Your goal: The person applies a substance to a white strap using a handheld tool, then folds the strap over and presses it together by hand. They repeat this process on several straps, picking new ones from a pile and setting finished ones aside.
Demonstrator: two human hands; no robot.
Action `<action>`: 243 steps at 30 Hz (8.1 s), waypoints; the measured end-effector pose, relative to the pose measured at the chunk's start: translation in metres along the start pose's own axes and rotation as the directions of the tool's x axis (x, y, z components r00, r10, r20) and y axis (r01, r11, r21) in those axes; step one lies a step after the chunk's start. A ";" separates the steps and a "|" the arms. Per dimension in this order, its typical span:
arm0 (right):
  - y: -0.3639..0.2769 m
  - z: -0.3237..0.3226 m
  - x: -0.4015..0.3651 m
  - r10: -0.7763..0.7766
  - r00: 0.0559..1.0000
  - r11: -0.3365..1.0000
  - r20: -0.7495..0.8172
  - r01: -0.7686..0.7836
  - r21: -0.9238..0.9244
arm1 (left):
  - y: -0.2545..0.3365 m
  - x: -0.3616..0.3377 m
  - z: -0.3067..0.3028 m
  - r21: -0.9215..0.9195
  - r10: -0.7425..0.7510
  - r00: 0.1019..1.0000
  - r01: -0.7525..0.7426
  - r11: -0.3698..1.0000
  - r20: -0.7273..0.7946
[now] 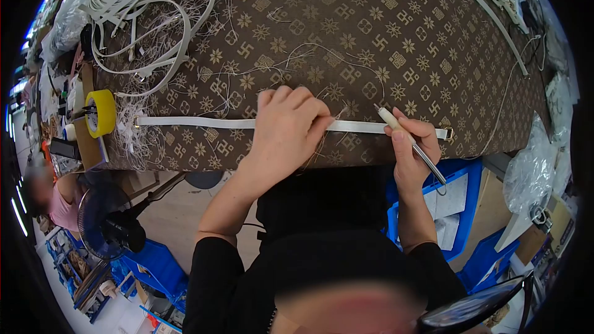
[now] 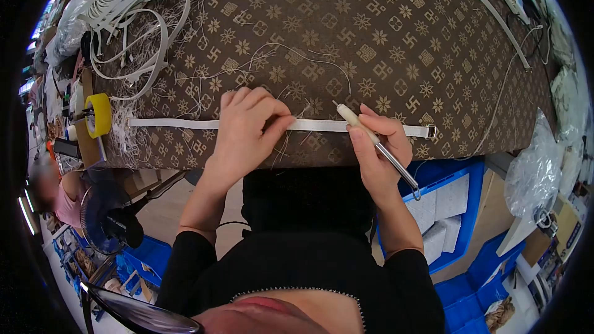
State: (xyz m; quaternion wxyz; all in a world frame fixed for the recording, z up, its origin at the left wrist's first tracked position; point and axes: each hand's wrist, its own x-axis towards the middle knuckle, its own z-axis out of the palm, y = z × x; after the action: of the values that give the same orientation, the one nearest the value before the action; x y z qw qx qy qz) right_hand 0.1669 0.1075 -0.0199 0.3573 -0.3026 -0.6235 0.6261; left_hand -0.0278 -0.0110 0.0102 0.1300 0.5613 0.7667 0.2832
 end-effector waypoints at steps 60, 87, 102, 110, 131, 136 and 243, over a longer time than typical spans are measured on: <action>0.000 0.016 0.011 -0.070 0.994 0.984 0.083 0.083 -0.158 | -0.010 -0.028 -0.008 0.024 0.103 0.987 -0.101 0.995 -0.125; -0.008 0.023 -0.003 -0.205 0.926 0.925 0.316 0.289 -0.246 | -0.012 -0.023 -0.005 -0.228 0.046 0.995 -0.065 0.971 -0.088; -0.007 0.025 -0.002 -0.207 0.905 0.875 0.371 0.341 -0.342 | -0.014 -0.023 0.001 -0.154 0.090 0.990 -0.106 0.982 -0.112; -0.007 0.025 -0.002 -0.206 0.904 0.870 0.375 0.345 -0.352 | -0.015 -0.025 0.001 -0.155 0.099 0.990 -0.115 0.981 -0.102; -0.005 0.026 0.000 -0.227 0.897 0.864 0.379 0.365 -0.346 | -0.014 -0.026 0.001 -0.173 0.083 0.992 -0.100 0.980 -0.100; -0.004 0.027 0.003 -0.309 0.863 0.828 0.401 0.451 -0.334 | -0.015 -0.026 0.001 -0.178 0.080 0.992 -0.097 0.979 -0.097; -0.011 0.028 0.030 0.131 0.987 0.982 0.092 -0.142 0.122 | -0.031 -0.007 -0.021 0.110 0.079 0.969 -0.055 0.992 -0.232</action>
State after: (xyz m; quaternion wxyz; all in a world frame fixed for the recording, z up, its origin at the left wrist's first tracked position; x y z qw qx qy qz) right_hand 0.1277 0.1159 -0.0063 0.3059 -0.2944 -0.5741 0.7001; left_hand -0.0600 -0.0302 0.0081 -0.0009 0.5551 0.7709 0.3122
